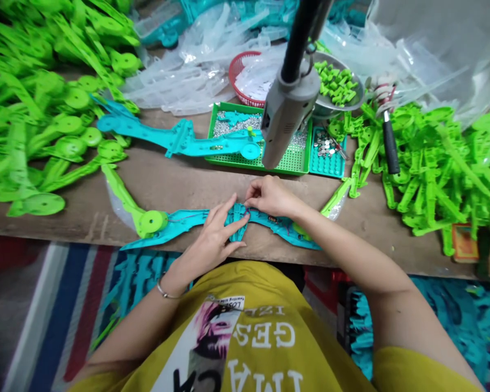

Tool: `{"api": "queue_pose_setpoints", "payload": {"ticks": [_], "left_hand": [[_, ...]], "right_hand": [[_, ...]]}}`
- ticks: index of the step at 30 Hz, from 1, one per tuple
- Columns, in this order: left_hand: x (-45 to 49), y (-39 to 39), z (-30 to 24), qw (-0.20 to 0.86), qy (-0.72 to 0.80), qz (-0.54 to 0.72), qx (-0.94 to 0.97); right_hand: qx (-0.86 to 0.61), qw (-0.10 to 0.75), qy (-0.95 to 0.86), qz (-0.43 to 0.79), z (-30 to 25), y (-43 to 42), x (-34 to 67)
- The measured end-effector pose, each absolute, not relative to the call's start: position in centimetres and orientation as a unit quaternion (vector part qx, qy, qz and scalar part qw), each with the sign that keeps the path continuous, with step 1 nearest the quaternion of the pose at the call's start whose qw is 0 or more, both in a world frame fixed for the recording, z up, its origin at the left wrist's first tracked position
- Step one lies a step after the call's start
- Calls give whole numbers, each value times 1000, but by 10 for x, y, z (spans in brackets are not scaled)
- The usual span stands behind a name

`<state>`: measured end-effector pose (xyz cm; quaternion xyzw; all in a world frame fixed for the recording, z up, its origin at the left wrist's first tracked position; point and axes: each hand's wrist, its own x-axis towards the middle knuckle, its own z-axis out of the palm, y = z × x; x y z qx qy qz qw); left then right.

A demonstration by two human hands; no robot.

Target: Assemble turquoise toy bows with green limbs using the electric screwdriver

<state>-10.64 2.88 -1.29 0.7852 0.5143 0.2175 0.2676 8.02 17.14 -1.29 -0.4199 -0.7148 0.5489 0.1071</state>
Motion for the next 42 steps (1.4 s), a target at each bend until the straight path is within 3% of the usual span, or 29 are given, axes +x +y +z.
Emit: {"api": "queue_pose_setpoints", "payload": {"ticks": [5,13,19,26,42], "left_hand": [[-108,35,-13,261,511,224,788],[-108,38,-14,238,503,199,807],[-106,37,-11,228,511,201,804],[-107,40,-13,226,506,209,806],[-108,43,-14,236,506,191,807]], "right_hand": [[-397,136,-659,625,-8,167,91],[-395,142,-758,499,-11,161,89],[-378,188,-681,598,-2,171,114],[-498,207,-696,473,14,151,160],[-545,161,-758,320,9,111,127]]}}
